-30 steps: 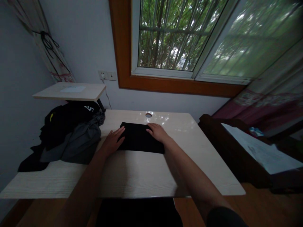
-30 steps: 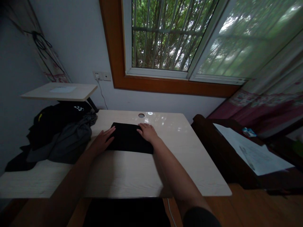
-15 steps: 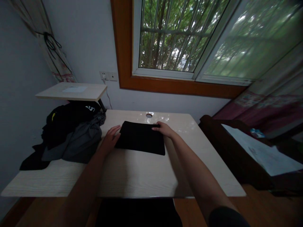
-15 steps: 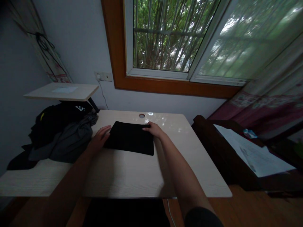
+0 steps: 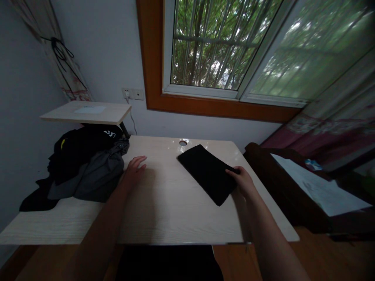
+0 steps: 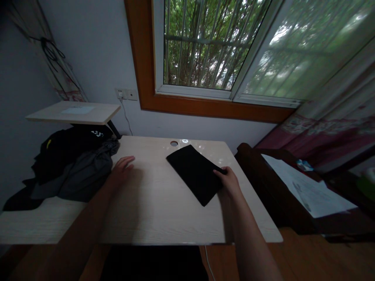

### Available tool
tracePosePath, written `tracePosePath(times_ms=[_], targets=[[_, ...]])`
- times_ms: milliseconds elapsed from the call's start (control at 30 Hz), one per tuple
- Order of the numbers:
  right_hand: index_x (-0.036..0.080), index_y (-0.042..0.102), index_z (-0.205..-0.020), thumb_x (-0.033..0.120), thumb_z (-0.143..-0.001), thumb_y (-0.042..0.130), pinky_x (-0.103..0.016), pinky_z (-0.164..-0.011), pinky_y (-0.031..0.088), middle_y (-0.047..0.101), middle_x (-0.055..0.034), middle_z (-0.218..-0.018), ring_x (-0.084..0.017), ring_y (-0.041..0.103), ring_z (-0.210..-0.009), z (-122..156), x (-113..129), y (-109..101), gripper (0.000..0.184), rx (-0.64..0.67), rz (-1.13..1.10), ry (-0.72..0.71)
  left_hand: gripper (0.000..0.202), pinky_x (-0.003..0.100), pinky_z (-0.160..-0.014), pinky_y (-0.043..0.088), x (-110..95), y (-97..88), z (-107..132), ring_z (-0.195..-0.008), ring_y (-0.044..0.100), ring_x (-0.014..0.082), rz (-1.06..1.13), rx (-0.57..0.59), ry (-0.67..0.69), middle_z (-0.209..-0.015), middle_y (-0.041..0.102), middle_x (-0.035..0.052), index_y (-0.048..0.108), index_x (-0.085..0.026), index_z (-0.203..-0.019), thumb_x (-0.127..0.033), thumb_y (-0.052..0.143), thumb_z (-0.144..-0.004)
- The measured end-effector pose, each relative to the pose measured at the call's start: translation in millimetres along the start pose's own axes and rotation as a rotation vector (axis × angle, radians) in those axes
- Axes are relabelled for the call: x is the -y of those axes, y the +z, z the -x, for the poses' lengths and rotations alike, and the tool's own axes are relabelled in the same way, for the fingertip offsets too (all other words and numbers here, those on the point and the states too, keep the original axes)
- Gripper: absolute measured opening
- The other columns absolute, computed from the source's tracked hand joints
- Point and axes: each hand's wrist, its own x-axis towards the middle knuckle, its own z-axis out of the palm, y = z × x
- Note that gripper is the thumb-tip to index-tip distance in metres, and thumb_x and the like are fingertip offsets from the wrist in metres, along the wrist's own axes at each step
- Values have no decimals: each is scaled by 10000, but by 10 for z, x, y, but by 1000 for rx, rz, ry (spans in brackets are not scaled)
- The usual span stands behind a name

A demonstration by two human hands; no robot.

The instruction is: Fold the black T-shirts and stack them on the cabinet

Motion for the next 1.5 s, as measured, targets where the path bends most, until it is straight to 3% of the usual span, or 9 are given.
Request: tracePosePath(times_ms=[133,300,433,600,733,867,1067,1267,1500], targets=[[254,549,-761,403,-569,837,-328,-537,476,628,-11,-671,-224,615,-615,175,-80,-272,376,-22,-39,36,377,475,-1145,401,-11,2,-10,-1275,552,254,-39,29,-8,-1321,645,90,657,-238,-1265,-394,504,-957],[229,617,-881,411,-572,873,-310,-602,510,722,-69,-938,-224,668,-735,28,28,-387,440,155,142,29,346,475,-1120,415,-15,19,-12,-1226,579,255,-87,37,34,-1276,676,85,673,-233,-1229,-367,501,-960],[205,641,-1152,469,-697,851,-316,-724,560,724,-137,-1162,-265,712,-930,-278,247,-246,567,292,318,70,328,463,-1103,436,-1,29,-11,-1209,588,247,-110,44,51,-1252,687,72,679,-242,-1212,-349,506,-955],[200,591,-1300,542,-783,794,-356,-823,585,727,-147,-1191,-275,725,-986,-672,408,95,652,487,326,118,318,467,-1092,451,-3,22,-9,-1197,595,249,-115,43,46,-1236,697,66,693,-242,-1191,-342,511,-950],[163,628,-1224,496,-727,856,-390,-781,604,760,-165,-1081,-289,743,-886,-817,415,281,640,532,349,199,313,462,-1103,447,-20,11,-6,-1204,592,247,-128,52,22,-1226,704,63,706,-241,-1169,-332,511,-942],[127,711,-1017,473,-731,852,-396,-749,610,779,-171,-953,-291,749,-803,-793,364,278,470,570,290,272,332,466,-1107,444,-24,-3,-7,-1215,586,249,-128,74,6,-1234,704,69,707,-229,-1183,-347,504,-949],[120,713,-1035,409,-786,814,-361,-692,610,782,-163,-948,-271,749,-773,-759,273,12,395,409,194,271,352,472,-1123,427,-28,-16,-8,-1233,580,256,-126,98,-28,-1237,707,76,720,-224,-1169,-376,492,-948],[108,684,-1148,380,-829,773,-352,-702,598,768,-171,-1011,-267,746,-817,-1020,62,-478,429,237,235,236,355,458,-1112,435,-91,-37,-10,-1210,594,251,-123,115,-18,-1215,718,72,720,-225,-1170,-372,476,-959],[67,719,-1128,415,-862,725,-420,-850,553,736,-218,-1057,-331,714,-956,-1399,-213,-884,437,58,721,32,343,459,-1088,454,-115,-37,-8,-1175,615,250,-108,131,-41,-1191,727,70,726,-224,-1134,-380,475,-959]])
